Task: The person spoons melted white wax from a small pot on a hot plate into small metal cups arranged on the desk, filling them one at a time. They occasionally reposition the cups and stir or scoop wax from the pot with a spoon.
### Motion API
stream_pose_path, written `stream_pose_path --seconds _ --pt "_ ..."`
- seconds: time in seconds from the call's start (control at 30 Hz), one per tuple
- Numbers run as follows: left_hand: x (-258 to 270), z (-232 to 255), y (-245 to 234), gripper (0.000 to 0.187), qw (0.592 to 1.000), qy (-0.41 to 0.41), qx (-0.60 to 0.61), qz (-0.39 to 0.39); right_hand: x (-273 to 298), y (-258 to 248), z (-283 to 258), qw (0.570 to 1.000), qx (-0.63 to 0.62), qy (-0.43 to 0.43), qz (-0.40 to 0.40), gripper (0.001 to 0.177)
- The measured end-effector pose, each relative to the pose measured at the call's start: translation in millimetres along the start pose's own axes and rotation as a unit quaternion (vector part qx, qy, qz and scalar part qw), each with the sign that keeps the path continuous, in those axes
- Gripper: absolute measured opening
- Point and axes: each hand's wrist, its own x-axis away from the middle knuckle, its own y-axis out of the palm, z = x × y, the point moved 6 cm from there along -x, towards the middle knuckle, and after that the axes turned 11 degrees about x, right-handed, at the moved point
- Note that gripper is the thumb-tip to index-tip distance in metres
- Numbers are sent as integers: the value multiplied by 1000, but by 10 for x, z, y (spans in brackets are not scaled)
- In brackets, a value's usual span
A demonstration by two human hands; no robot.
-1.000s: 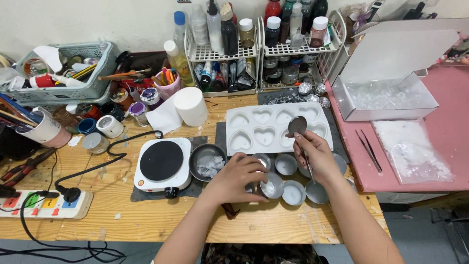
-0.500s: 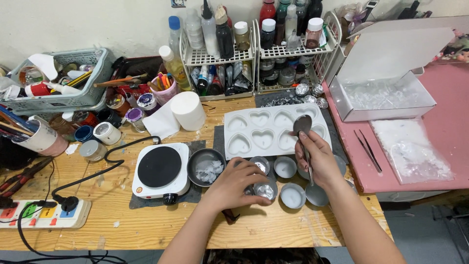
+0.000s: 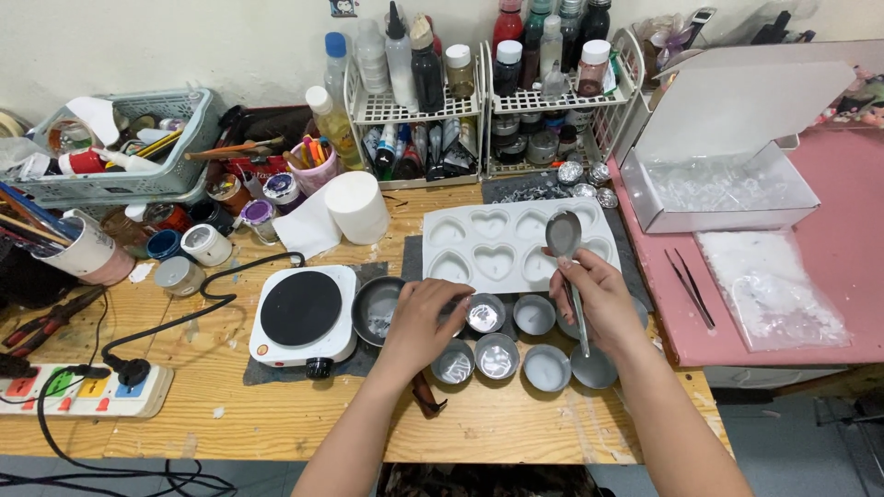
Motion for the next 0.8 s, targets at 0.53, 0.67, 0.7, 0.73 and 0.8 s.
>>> stream_pose_path --seconds 0.53,0.67,0.7,0.73,0.8 --pt "-233 329 -4 42 996 24 -19 79 229 288 122 965 252 -21 -71 15" --pt "-161 240 37 17 988 69 -41 128 253 335 131 963 257 32 -79 15" --pt "-138 251 28 13 986 78 -44 138 248 341 164 966 243 31 -88 15" --pt "-118 230 39 13 986 75 -45 140 240 337 196 965 243 31 -91 15" --pt "-89 197 67 12 987 81 -40 135 214 316 249 965 245 33 -87 15"
